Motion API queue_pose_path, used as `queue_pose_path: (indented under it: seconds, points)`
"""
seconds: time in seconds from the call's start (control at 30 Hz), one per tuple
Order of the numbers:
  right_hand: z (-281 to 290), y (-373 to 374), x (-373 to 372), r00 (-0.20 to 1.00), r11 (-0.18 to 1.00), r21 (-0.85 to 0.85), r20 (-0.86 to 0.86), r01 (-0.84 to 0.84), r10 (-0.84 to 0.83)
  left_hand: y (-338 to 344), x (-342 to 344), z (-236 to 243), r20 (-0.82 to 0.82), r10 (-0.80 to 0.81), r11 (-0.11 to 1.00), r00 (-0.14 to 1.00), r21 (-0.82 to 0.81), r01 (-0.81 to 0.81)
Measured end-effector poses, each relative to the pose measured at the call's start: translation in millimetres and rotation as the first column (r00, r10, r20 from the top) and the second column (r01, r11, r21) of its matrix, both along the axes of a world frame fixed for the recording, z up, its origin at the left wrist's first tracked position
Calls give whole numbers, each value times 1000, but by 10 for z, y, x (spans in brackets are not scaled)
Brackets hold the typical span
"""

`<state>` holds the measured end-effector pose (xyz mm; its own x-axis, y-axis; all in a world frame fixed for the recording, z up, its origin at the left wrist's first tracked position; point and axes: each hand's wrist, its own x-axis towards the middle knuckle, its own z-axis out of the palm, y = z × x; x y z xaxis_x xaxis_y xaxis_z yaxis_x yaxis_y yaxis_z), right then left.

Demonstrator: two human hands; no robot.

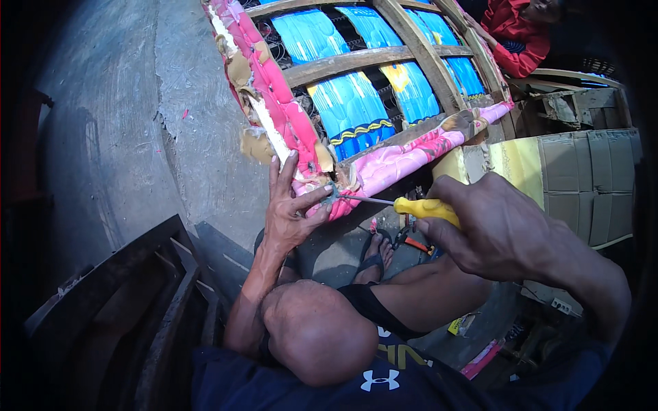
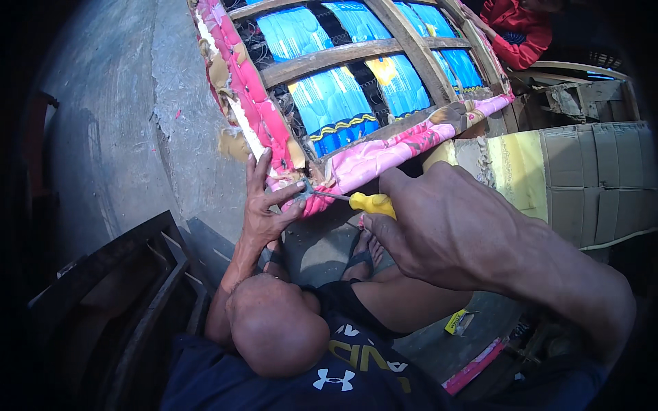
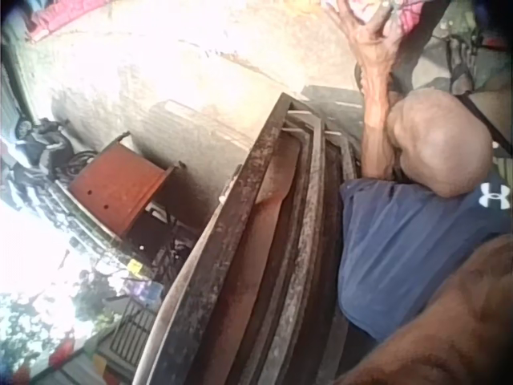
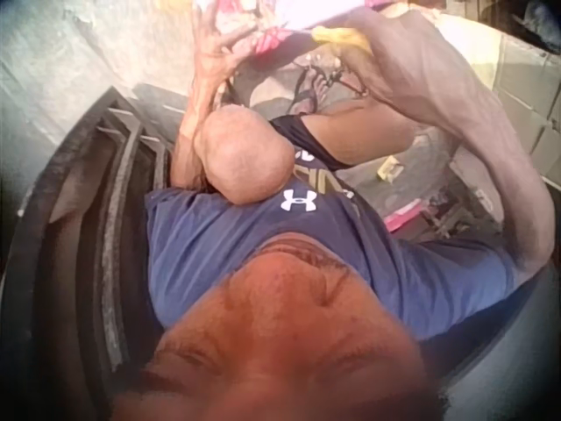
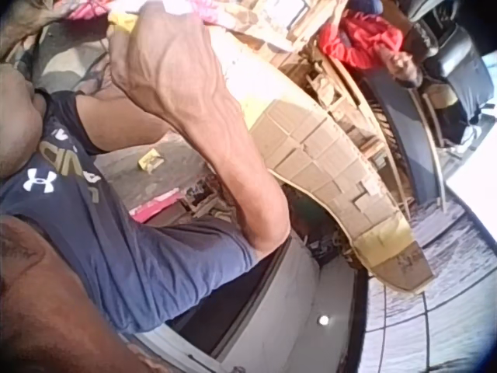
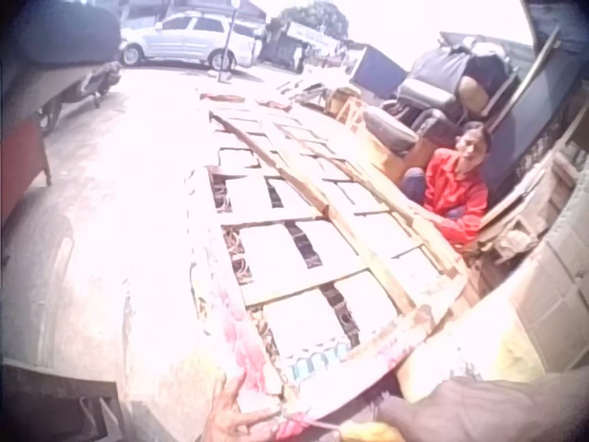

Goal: The person works on a furniture frame by using a power drill to drive screws into a metal bracket and then uses a screwdriver to tighten components while sitting on the floor.

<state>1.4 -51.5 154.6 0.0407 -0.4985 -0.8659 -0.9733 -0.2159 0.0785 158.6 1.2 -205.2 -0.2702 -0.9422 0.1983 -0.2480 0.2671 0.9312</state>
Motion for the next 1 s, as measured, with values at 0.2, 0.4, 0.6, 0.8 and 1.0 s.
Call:
queue_pose_path:
  seconds: [0.2,0.4,0.6,0.8,1.0]
  points:
    - [33,129,-90,733,736,-409,202,-539,649,30,52,3,-8,0,1000,1000,10,0]
    - [-121,5,45,995,987,-159,93,-15,30,22,46,14,-2,-17,1000,1000,-11,17]
    - [-136,278,-139,766,798,-421,295,-432,571,27,28,32,17,22,1000,1000,-12,-22]
    - [-408,271,-211,992,999,-43,127,-2,7,24,45,9,10,5,999,1000,-43,-4]
    - [154,150,-140,985,918,-388,108,-85,136,25,46,150,76,26,1000,997,-9,-26]
